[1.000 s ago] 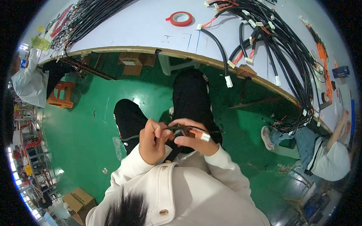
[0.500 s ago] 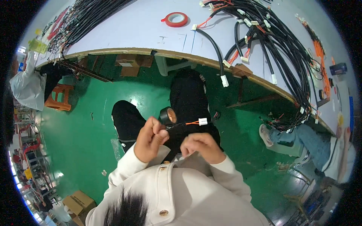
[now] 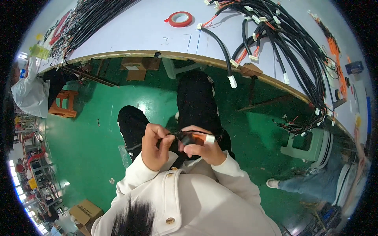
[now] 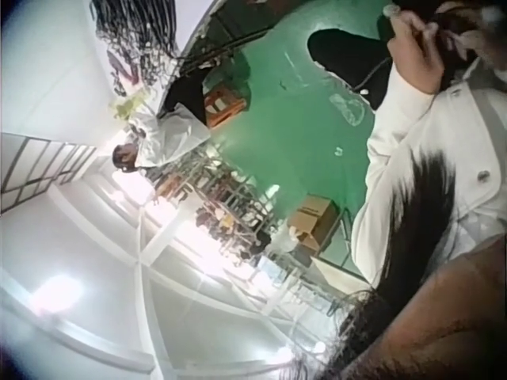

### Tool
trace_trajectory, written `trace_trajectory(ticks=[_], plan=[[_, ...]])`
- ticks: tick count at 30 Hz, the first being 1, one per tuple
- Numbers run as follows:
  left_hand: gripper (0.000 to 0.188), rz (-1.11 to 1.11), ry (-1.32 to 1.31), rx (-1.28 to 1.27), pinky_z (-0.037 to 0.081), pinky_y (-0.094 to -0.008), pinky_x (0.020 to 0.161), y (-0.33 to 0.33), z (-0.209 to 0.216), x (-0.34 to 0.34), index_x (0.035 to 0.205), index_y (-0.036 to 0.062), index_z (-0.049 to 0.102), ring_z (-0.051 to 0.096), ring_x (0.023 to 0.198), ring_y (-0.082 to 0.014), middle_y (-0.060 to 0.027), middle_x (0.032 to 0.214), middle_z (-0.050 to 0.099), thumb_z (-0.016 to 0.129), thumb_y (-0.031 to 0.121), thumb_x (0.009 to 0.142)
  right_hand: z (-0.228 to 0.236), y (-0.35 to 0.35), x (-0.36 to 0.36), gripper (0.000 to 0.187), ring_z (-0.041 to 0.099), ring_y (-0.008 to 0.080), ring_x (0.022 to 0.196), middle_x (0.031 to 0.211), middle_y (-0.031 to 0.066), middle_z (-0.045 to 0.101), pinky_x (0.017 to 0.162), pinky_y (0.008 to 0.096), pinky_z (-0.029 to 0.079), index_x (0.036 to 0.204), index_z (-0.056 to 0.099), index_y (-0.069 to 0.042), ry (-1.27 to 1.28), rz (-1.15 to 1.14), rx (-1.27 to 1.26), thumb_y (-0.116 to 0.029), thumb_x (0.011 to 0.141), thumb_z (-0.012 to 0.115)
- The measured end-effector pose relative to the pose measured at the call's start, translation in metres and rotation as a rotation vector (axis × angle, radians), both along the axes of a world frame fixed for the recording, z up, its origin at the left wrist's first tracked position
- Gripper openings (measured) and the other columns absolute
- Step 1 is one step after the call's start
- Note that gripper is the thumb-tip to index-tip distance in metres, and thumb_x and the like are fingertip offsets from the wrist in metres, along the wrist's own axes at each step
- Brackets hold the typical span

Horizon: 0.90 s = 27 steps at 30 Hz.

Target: Wrapping electrical wire segments with black and red electrical tape at a factory workbench.

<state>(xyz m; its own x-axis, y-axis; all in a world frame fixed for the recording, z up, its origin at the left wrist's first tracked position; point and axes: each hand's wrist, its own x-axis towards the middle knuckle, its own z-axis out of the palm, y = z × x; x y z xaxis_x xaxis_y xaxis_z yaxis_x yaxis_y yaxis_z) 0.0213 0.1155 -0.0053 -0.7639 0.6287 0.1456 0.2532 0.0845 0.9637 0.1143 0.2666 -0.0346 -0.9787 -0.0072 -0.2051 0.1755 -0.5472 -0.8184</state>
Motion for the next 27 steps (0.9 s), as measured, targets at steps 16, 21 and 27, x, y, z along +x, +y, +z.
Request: trace_trajectory(ticks=[16, 21, 27], plan=[[0.012, -0.106, 0.241, -0.174, 0.044, -0.0295, 0.049, 0.005, 0.004, 0.000, 0.090, -0.0002, 0.062, 0.058, 0.054, -0.0204, -0.0122, 0.066, 0.058, 0.058, 0.002, 0.078, 0.028, 0.006, 0.019, 0.038, 0.049, 0.0191, 0.063, 0.084, 0.0148, 0.062, 0.069, 0.0357, 0.042, 0.086, 0.056, -0.001, 0.021, -0.234, -0.391, -0.038, 0.088, 0.050], [0.025, -0.179, -0.434, -0.109, 0.033, -0.0221, 0.053, -0.007, 0.006, -0.015, 0.086, -0.0012, 0.059, 0.039, 0.059, -0.0060, 0.0003, 0.064, 0.050, 0.049, 0.021, 0.093, 0.012, -0.001, 0.014, 0.007, 0.054, 0.0146, 0.076, 0.083, 0.0065, 0.057, 0.077, 0.0286, 0.042, 0.082, 0.055, 0.000, 0.154, -0.086, 0.185, -0.002, 0.080, 0.061], [0.029, -0.326, -0.545, -0.070, 0.031, -0.0202, 0.056, -0.007, 0.006, -0.011, 0.085, 0.0004, 0.058, 0.037, 0.061, -0.0053, 0.0024, 0.068, 0.048, 0.048, 0.026, 0.094, 0.011, 0.009, -0.015, 0.052, 0.046, 0.0066, 0.082, 0.101, 0.0022, 0.051, 0.076, 0.0212, 0.040, 0.117, 0.050, -0.003, 0.147, -0.274, 0.297, -0.010, 0.071, 0.073]])
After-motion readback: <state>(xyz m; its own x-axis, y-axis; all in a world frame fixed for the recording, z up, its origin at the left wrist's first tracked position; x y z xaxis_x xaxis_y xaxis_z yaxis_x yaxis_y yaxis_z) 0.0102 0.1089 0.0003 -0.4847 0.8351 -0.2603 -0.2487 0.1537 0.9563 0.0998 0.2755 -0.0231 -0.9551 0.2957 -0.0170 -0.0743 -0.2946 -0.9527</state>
